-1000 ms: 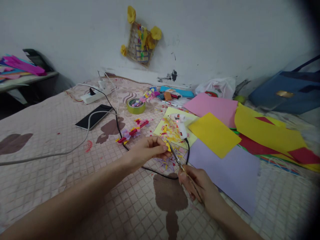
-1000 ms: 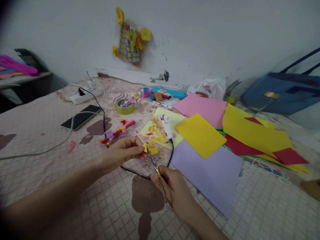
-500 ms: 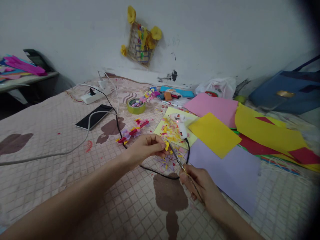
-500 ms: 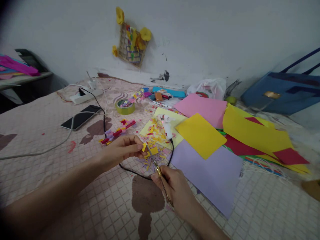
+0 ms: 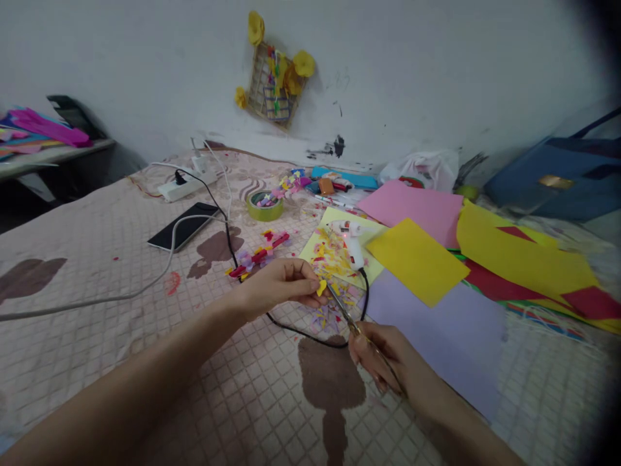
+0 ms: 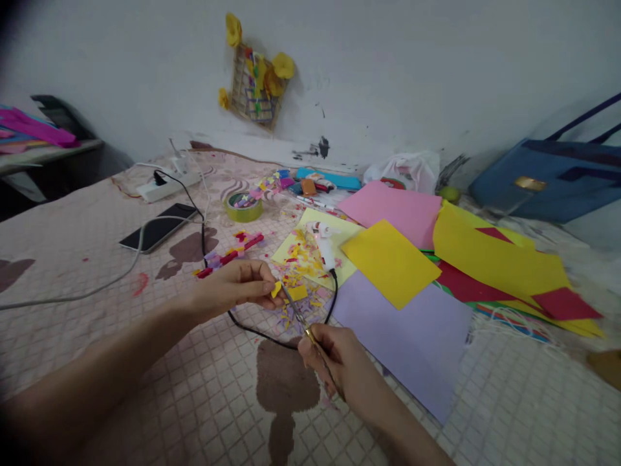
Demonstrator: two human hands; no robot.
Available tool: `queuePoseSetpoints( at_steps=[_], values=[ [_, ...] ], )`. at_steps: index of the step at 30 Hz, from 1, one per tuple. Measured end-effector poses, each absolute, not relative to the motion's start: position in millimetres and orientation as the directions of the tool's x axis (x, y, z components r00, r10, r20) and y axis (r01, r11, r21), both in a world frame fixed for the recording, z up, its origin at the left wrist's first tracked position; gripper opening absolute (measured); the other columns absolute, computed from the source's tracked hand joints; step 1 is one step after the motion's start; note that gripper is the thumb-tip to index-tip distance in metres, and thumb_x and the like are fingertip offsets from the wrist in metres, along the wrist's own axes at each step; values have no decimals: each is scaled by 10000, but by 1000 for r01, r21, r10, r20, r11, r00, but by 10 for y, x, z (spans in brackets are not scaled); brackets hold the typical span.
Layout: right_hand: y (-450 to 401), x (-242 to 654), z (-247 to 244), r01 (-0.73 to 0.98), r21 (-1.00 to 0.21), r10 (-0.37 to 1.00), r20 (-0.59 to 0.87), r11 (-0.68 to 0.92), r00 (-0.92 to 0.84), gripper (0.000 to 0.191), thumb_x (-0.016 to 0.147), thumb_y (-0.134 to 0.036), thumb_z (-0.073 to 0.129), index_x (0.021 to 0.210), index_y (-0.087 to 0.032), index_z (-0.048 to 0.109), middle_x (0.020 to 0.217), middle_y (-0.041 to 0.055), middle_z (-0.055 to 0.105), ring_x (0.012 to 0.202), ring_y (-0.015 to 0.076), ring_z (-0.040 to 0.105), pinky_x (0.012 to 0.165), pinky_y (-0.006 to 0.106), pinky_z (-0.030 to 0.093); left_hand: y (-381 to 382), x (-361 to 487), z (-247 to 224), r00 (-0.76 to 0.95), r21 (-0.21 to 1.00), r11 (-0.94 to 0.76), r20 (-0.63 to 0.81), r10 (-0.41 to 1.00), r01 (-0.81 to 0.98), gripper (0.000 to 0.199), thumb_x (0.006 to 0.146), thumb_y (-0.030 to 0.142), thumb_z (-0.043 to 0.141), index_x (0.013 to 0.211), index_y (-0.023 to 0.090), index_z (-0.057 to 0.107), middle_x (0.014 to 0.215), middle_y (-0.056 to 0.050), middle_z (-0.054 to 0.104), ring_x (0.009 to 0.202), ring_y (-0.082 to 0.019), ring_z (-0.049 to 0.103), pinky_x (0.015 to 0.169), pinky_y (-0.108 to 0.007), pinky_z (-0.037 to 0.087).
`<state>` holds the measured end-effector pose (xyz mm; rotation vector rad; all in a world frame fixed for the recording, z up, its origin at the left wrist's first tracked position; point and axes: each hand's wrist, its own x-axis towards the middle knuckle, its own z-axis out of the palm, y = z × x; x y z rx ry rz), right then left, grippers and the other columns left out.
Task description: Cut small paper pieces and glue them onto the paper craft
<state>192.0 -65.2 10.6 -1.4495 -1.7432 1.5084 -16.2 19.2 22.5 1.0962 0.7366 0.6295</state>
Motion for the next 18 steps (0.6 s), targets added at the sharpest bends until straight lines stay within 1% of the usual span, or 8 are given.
queuePoseSetpoints(
  at_steps=[3, 7, 13, 18],
  values=[
    [-656, 1928, 140, 381, -908, 845, -335, -173, -416, 488, 833, -630, 326, 669, -187, 449, 497, -68, 340, 421, 80, 328, 410, 202, 286, 194, -168, 224, 634, 938, 336, -205, 745, -91, 166, 736, 219, 672, 757, 114, 547, 770, -57, 699, 710, -128, 670, 705, -260, 524],
    [-648, 1936, 145, 370, -914, 853, -321, -165, -412, 541, 799, -680, 322, 638, -180, 453, 474, -66, 344, 414, 78, 323, 406, 203, 269, 190, -168, 228, 646, 935, 339, -197, 738, -103, 148, 743, 200, 664, 761, 111, 547, 771, -52, 700, 708, -118, 670, 705, -250, 529],
    [-647, 1934, 156, 406, -901, 870, -316, -151, -378, 527, 790, -682, 335, 624, -188, 418, 527, -60, 314, 460, 84, 300, 425, 212, 257, 191, -170, 223, 655, 926, 364, -213, 725, -101, 155, 738, 205, 669, 756, 112, 547, 778, -52, 699, 724, -117, 670, 722, -251, 529],
    [-640, 1939, 121, 432, -895, 883, -289, -113, -368, 522, 789, -677, 341, 597, -194, 395, 518, -56, 307, 474, 91, 288, 436, 221, 242, 186, -168, 224, 650, 925, 369, -222, 727, -97, 158, 731, 210, 674, 755, 113, 551, 783, -53, 698, 722, -114, 667, 730, -256, 523]
  ],
)
